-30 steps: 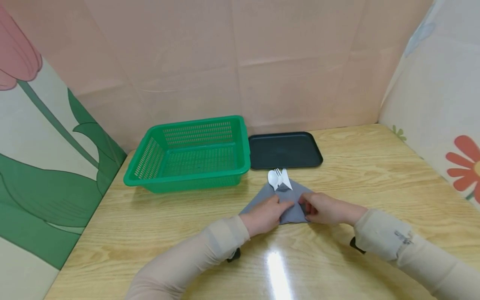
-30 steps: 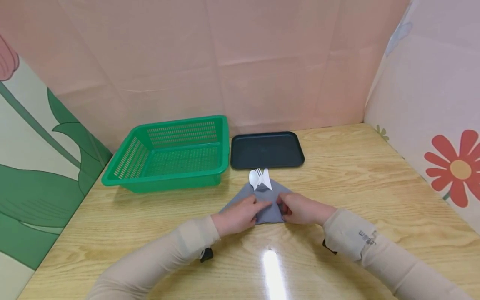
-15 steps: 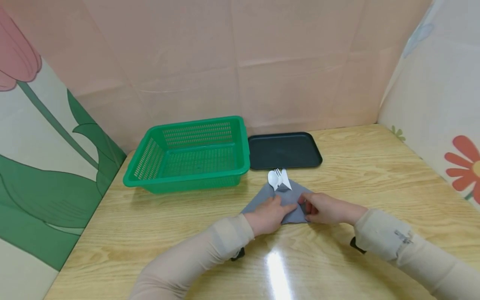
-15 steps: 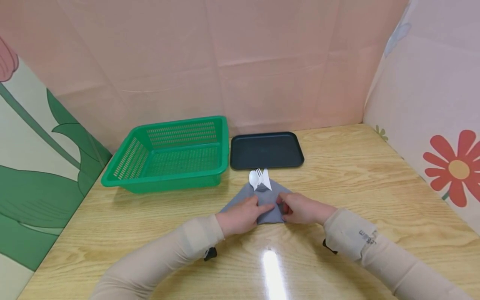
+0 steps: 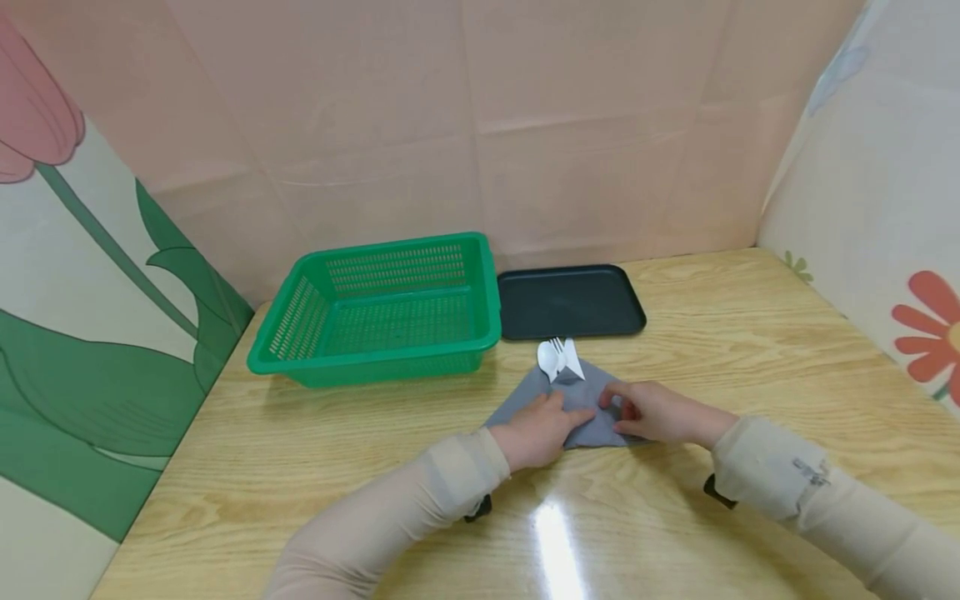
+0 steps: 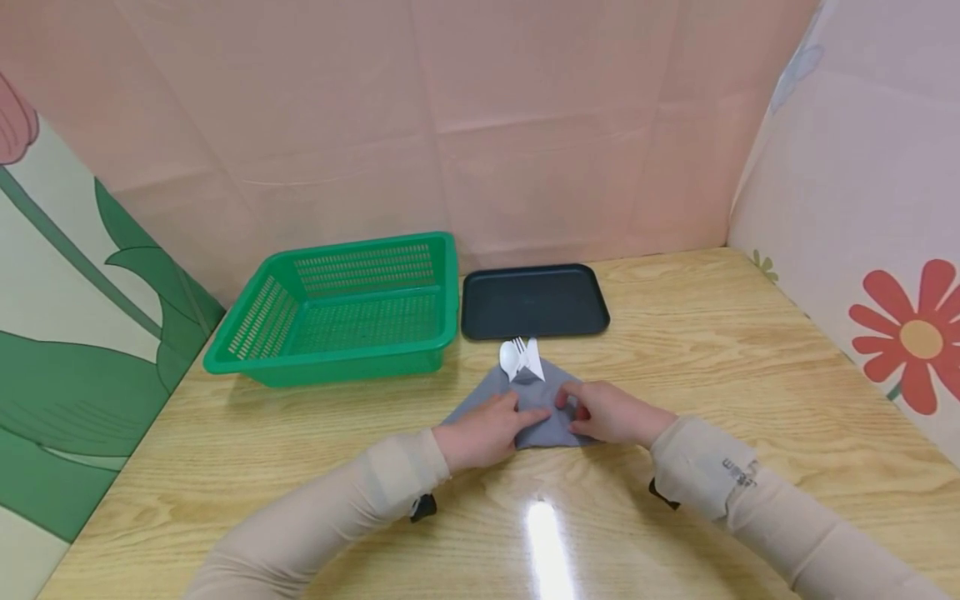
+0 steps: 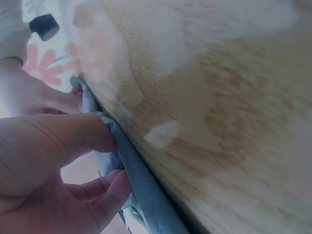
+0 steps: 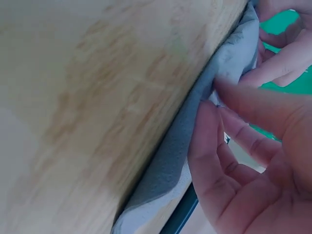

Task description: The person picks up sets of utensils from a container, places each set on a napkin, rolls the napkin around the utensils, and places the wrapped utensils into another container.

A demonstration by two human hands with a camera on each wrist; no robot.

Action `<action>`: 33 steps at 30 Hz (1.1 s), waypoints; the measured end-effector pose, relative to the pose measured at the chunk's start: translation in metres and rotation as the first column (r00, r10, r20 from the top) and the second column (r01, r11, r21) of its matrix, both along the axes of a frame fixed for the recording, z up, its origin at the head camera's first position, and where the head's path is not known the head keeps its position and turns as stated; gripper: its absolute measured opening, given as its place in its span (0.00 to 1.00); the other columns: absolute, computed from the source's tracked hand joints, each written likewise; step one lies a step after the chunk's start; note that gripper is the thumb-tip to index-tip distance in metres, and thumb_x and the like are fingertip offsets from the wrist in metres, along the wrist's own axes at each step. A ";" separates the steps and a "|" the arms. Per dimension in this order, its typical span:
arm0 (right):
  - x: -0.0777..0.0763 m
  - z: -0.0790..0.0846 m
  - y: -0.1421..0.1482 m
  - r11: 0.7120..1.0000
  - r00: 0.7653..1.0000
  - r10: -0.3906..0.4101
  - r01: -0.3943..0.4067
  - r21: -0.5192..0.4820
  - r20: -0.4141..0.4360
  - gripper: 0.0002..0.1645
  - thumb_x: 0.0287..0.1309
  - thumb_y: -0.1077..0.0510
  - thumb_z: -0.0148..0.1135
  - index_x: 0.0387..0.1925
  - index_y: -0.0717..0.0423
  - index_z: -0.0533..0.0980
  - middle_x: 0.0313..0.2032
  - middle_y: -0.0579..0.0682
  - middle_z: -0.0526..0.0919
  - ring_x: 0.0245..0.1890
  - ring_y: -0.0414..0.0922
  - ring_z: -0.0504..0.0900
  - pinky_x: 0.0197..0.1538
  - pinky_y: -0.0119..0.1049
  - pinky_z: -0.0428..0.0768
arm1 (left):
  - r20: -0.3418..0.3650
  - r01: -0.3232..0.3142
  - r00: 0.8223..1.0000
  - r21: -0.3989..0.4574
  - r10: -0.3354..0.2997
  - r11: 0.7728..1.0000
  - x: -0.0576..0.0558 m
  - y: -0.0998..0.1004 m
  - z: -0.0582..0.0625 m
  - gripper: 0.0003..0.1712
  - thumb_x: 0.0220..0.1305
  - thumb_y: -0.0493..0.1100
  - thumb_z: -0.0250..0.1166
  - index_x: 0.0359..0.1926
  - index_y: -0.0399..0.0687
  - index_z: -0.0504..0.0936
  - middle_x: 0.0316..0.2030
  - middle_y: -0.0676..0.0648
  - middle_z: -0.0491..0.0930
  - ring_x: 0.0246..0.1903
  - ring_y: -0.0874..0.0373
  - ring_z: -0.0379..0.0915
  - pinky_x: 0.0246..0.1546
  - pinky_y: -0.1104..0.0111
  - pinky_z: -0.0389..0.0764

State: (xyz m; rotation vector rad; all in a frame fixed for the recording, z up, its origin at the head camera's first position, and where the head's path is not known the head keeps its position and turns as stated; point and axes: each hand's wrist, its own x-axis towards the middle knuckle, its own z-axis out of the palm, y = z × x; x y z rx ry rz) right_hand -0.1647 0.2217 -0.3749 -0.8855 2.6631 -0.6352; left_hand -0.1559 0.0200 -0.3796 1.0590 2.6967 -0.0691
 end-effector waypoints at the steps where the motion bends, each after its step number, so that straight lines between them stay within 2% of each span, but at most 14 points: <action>1: 0.000 0.000 0.000 1.000 1.000 0.002 -0.002 0.007 -0.011 0.15 0.52 0.62 0.65 0.41 0.59 0.72 0.19 0.42 0.73 0.20 0.31 0.65 0.26 0.26 0.66 | 0.004 -0.001 1.000 -0.002 0.001 1.000 0.000 0.000 0.000 0.33 0.64 0.39 0.57 0.68 0.66 0.61 0.59 0.42 0.68 0.54 0.53 0.69 0.55 0.68 0.72; 7: 0.000 -0.001 0.000 0.999 0.999 -0.039 0.040 0.018 -0.033 0.12 0.52 0.63 0.65 0.39 0.57 0.73 0.19 0.42 0.73 0.19 0.31 0.65 0.25 0.26 0.66 | 0.017 -0.008 1.000 -0.004 0.008 1.000 0.000 0.001 0.000 0.33 0.64 0.39 0.57 0.68 0.66 0.61 0.59 0.43 0.68 0.54 0.54 0.69 0.56 0.69 0.72; 11: -0.001 -0.003 0.000 0.991 0.991 -0.129 0.130 0.033 -0.028 0.13 0.51 0.60 0.66 0.38 0.58 0.73 0.21 0.45 0.74 0.21 0.35 0.68 0.26 0.28 0.67 | 0.032 -0.018 0.999 0.003 0.018 1.000 0.000 0.001 0.000 0.32 0.65 0.39 0.57 0.67 0.67 0.61 0.60 0.43 0.67 0.56 0.53 0.68 0.57 0.68 0.71; 16: -0.002 -0.006 0.004 0.955 0.959 -0.271 0.279 0.105 -0.081 0.27 0.47 0.46 0.70 0.40 0.61 0.72 0.31 0.54 0.75 0.28 0.43 0.72 0.31 0.36 0.72 | 0.037 -0.026 0.999 0.012 0.026 1.000 0.000 0.002 0.000 0.33 0.64 0.39 0.57 0.67 0.67 0.62 0.61 0.42 0.66 0.58 0.52 0.67 0.58 0.68 0.71; 19: -0.002 -0.006 0.008 0.932 0.942 -0.323 0.333 0.144 -0.089 0.36 0.43 0.39 0.70 0.43 0.62 0.71 0.35 0.59 0.74 0.31 0.47 0.72 0.34 0.41 0.74 | 0.038 -0.027 0.999 0.014 0.027 1.000 0.000 0.002 0.001 0.33 0.65 0.39 0.57 0.67 0.67 0.62 0.62 0.42 0.66 0.58 0.52 0.67 0.57 0.68 0.71; 26: -0.005 -0.005 0.010 0.915 0.934 -0.353 0.357 0.188 -0.058 0.46 0.40 0.32 0.68 0.45 0.67 0.69 0.36 0.62 0.75 0.31 0.49 0.74 0.35 0.43 0.75 | 0.026 -0.026 0.999 0.023 0.025 0.999 0.001 0.000 0.002 0.32 0.64 0.39 0.57 0.67 0.66 0.62 0.61 0.43 0.67 0.57 0.52 0.67 0.58 0.68 0.71; 30: -0.006 -0.005 0.012 0.914 0.931 -0.365 0.362 0.185 -0.020 0.46 0.40 0.33 0.69 0.43 0.69 0.68 0.30 0.57 0.77 0.28 0.46 0.72 0.31 0.37 0.72 | 0.021 -0.025 0.999 0.023 0.024 0.999 0.001 0.000 0.001 0.32 0.64 0.39 0.57 0.67 0.67 0.62 0.60 0.43 0.67 0.57 0.53 0.67 0.57 0.69 0.71; 33: -0.006 -0.005 0.012 0.911 0.925 -0.380 0.370 0.182 0.018 0.41 0.41 0.33 0.69 0.37 0.67 0.70 0.25 0.51 0.73 0.24 0.44 0.69 0.26 0.33 0.66 | 0.021 -0.025 0.999 0.020 0.024 0.999 0.001 0.000 0.002 0.32 0.64 0.39 0.57 0.67 0.66 0.62 0.60 0.43 0.67 0.57 0.53 0.67 0.58 0.69 0.70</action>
